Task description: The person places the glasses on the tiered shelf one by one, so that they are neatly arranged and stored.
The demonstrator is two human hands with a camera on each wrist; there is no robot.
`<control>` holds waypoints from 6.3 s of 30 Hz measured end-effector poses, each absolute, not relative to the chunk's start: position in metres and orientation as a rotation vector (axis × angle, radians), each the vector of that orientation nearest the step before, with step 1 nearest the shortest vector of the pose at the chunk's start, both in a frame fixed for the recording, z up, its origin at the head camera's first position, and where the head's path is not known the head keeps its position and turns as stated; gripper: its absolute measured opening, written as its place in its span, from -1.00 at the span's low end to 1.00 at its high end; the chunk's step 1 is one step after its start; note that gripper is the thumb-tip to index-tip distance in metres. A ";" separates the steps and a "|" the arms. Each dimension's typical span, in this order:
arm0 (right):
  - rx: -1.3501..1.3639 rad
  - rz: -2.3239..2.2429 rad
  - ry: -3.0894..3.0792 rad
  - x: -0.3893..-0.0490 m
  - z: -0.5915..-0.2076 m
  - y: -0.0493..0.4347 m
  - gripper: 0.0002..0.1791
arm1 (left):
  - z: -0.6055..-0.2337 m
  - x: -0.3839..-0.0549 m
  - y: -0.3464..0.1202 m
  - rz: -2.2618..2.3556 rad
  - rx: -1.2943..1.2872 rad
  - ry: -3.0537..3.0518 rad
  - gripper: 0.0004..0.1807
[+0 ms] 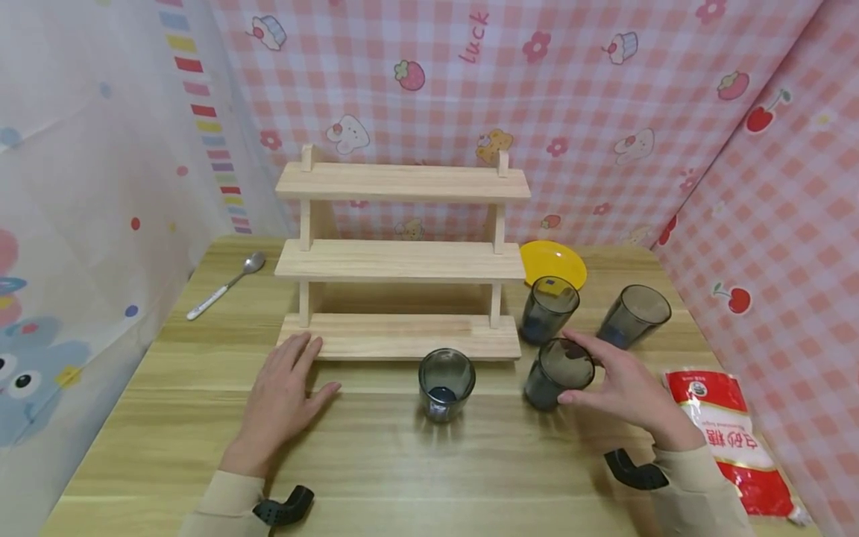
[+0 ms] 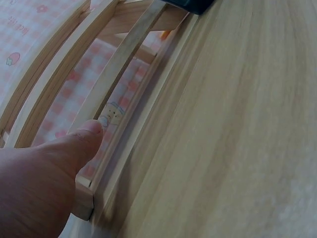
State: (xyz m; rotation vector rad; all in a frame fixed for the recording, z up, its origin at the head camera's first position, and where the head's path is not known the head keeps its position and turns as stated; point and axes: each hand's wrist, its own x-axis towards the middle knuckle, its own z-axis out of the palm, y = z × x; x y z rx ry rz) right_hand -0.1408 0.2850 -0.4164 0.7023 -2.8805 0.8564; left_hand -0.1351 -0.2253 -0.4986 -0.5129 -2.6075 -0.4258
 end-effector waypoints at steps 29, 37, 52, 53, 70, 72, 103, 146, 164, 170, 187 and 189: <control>0.584 0.906 -2.886 -0.140 -0.420 0.279 -0.05 | -0.519 -0.148 -0.260 -0.837 -0.263 -2.385 -0.40; 0.579 0.844 -2.800 -0.143 -0.419 0.275 -0.10 | -0.523 -0.147 -0.258 -0.842 -0.225 -2.325 -0.46; 0.731 0.936 -2.616 -0.155 -0.357 0.254 -0.08 | -0.522 -0.149 -0.259 -0.925 -0.199 -2.177 -0.57; 0.756 0.943 -2.600 -0.157 -0.352 0.252 -0.08 | -0.522 -0.148 -0.259 -0.927 -0.194 -2.180 -0.57; 0.871 1.378 -2.531 -0.216 -0.286 0.192 -0.24 | -0.525 -0.147 -0.256 -0.888 -0.154 -2.212 -0.58; 0.863 1.419 -2.535 -0.225 -0.277 0.179 -0.27 | -0.525 -0.147 -0.257 -0.877 -0.156 -2.213 -0.58; 0.712 1.743 -2.539 -0.361 -0.204 0.073 -0.15 | -0.534 -0.140 -0.259 -0.836 -0.178 -2.193 -0.56; 0.659 1.869 -2.314 -0.356 -0.236 0.054 -0.24 | -0.527 -0.143 -0.263 -0.791 -0.184 -2.238 -0.53; 0.667 1.847 -2.370 -0.357 -0.232 0.057 -0.15 | -0.524 -0.142 -0.261 -0.785 -0.159 -2.259 -0.52; 0.759 1.699 -2.344 -0.341 -0.219 0.073 -0.16 | -0.525 -0.142 -0.261 -0.785 -0.162 -2.260 -0.52; 1.013 1.605 -2.042 -0.229 -0.266 0.192 -0.30 | -0.526 -0.142 -0.261 -0.772 -0.158 -2.280 -0.52; 0.932 1.627 -2.056 -0.224 -0.284 0.210 -0.30 | -0.525 -0.142 -0.262 -0.778 -0.158 -2.267 -0.52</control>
